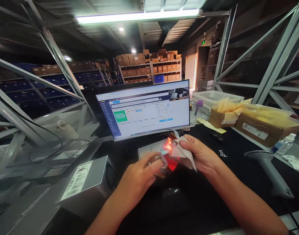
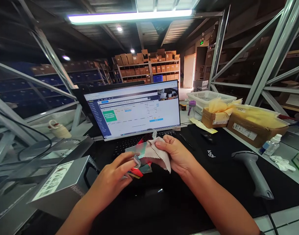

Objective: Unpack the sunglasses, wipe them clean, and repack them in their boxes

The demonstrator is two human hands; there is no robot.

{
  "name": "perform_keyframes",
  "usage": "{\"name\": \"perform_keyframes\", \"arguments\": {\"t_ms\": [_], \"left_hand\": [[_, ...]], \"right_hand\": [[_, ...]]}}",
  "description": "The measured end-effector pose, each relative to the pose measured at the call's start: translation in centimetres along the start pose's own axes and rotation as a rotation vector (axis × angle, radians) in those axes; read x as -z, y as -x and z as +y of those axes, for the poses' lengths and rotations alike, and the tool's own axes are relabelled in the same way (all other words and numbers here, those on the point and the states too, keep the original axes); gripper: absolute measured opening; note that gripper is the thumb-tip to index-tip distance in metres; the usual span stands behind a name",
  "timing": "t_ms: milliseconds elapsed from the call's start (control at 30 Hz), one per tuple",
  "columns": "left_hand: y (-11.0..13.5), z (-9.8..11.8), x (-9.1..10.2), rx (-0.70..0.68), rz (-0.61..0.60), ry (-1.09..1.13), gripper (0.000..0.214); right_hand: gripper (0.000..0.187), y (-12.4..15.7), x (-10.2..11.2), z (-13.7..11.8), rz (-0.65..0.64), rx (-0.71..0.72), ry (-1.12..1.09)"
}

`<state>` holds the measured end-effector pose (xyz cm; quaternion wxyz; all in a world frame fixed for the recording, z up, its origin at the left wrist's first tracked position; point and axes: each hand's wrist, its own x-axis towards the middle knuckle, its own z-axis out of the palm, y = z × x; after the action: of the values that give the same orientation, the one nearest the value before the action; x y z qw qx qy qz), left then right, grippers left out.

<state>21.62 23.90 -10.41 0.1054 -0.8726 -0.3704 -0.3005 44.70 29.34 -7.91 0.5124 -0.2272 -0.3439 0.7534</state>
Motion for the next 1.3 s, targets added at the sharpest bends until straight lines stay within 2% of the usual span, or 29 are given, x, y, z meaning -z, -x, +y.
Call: {"name": "perform_keyframes", "arguments": {"t_ms": [267, 367, 500, 533, 600, 700, 767, 867, 1033, 1133, 1200, 1300], "left_hand": [[-0.6, 1.3, -2.1, 0.067, 0.112, -0.221, 0.05], [-0.8, 1.7, -2.8, 0.052, 0.223, -0.221, 0.051], [-1.0, 2.3, -3.1, 0.042, 0.345, -0.167, 0.013], [-1.1, 2.3, -3.1, 0.055, 0.359, -0.156, 0.007], [-1.1, 2.4, -2.8, 0.067, 0.4, -0.148, 0.009], [-1.0, 2.3, -2.5, 0.058, 0.426, -0.146, 0.015], [-1.0, 2.2, -2.5, 0.056, 0.414, -0.143, 0.011], [-0.9, 2.1, -2.5, 0.001, 0.402, -0.153, 0.014], [-1.2, 2.1, -2.1, -0.117, 0.358, -0.197, 0.02], [-1.3, 2.2, -1.8, -0.15, 0.364, -0.217, 0.021], [-1.3, 2.2, -1.7, -0.15, 0.37, -0.208, 0.021], [-1.3, 2.1, -1.6, -0.084, 0.339, -0.16, 0.018]], "right_hand": [[0.054, 0.2, -0.5, 2.0, 0.086, 0.235, 0.002], [0.055, 0.3, -0.7, 2.2, 0.105, 0.269, 0.019], [0.051, 0.6, -1.0, 3.3, 0.094, 0.336, 0.057], [0.05, 0.7, -1.0, 3.8, 0.091, 0.346, 0.097], [0.046, 0.9, -1.2, 5.2, 0.072, 0.375, 0.242], [0.037, 1.4, -1.5, 7.2, 0.093, 0.518, 0.505], [0.034, 1.6, -1.6, 7.6, 0.145, 0.594, 0.587], [0.044, 1.5, -1.5, 6.5, 0.148, 0.462, 0.511], [0.063, 0.9, -0.8, 3.0, 0.071, 0.174, 0.122], [0.061, 0.8, -0.5, 1.7, 0.052, 0.071, 0.026], [0.055, 0.8, -0.4, 1.2, 0.051, 0.052, 0.015], [0.05, 0.4, 0.2, 0.6, -0.002, 0.03, 0.061]]}}
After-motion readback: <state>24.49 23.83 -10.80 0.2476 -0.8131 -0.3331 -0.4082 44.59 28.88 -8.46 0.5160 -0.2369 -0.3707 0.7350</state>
